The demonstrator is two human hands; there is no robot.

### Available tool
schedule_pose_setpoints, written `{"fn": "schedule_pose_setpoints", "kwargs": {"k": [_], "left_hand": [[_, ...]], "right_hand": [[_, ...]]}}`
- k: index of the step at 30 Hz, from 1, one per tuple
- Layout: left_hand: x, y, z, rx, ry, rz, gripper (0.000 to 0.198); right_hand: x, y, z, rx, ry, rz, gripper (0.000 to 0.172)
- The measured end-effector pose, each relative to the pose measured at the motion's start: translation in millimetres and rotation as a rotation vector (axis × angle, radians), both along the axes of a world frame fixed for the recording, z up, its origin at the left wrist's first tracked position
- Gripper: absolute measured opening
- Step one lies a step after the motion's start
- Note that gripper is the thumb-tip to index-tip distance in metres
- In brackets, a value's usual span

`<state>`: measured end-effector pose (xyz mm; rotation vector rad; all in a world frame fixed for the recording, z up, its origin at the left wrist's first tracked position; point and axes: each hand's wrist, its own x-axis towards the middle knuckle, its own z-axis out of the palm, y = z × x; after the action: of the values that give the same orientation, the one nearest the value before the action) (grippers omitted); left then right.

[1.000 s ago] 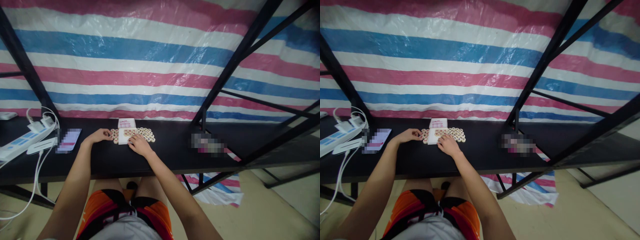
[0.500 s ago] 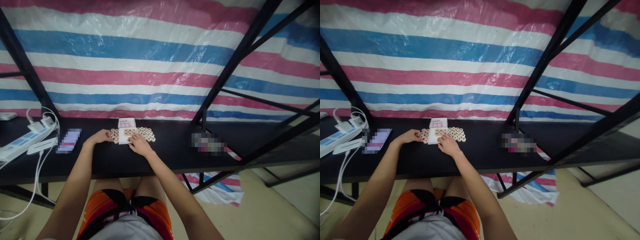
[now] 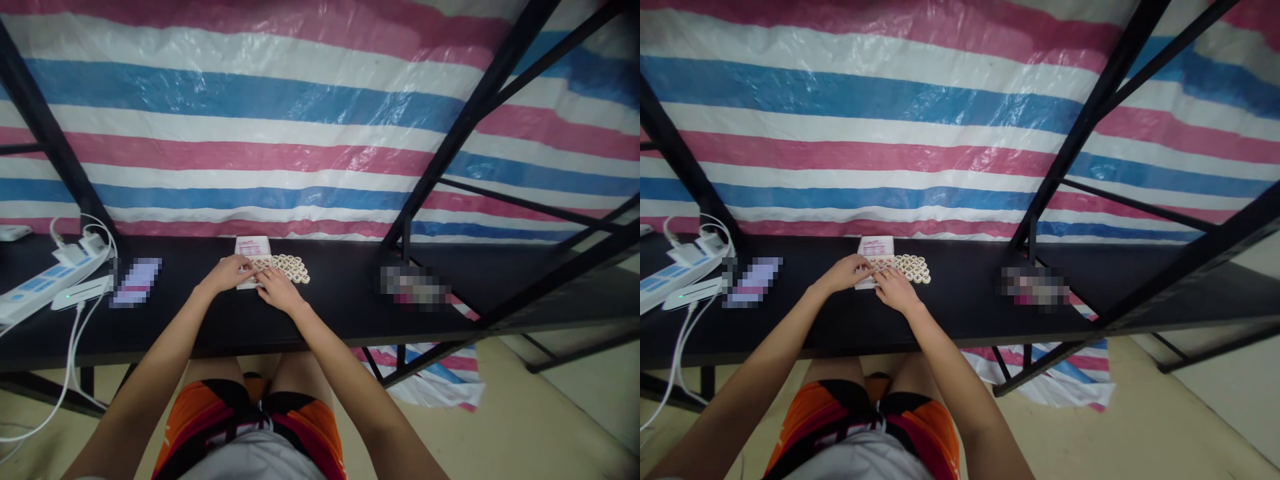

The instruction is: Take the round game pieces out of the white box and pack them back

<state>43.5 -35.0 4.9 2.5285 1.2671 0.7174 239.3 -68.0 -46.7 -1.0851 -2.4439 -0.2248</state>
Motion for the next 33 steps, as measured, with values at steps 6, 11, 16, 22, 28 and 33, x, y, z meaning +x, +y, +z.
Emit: {"fn": "schedule_pose_setpoints", "kwargs": {"k": [6, 11, 16, 22, 28, 33], "left_hand": [[7.2, 4.3, -16.3, 0.000, 0.104, -0.065, 0.028], [6.8, 7.2, -20.4, -0.051, 0.144, -0.129, 0.029], [8.7, 8.2, -23.3, -0.099, 0.076, -0.091, 0.033], [8.5, 11.2, -32.0, -0.217, -0.095, -0.086, 0.029], [12.1, 13.8, -32.6, -0.272, -0.241, -0.081, 0.030], [-15.3, 17.0, -14.8, -0.340, -0.370, 0.063, 0.039]], "right_hand": [[0.4, 1.2, -1.8, -0.028, 0.042, -0.021, 0.014], [0.3, 2.1, -3.0, -0.037, 0.064, -0.022, 0.014], [0.1, 2.8, -2.5, -0.055, 0.072, -0.010, 0.011], [0.4, 1.4, -0.8, -0.055, 0.085, -0.005, 0.009], [0.5, 0.8, -1.2, -0.067, 0.081, -0.005, 0.012], [1.7, 0.1, -1.7, -0.031, 0.106, -0.028, 0.019]]}}
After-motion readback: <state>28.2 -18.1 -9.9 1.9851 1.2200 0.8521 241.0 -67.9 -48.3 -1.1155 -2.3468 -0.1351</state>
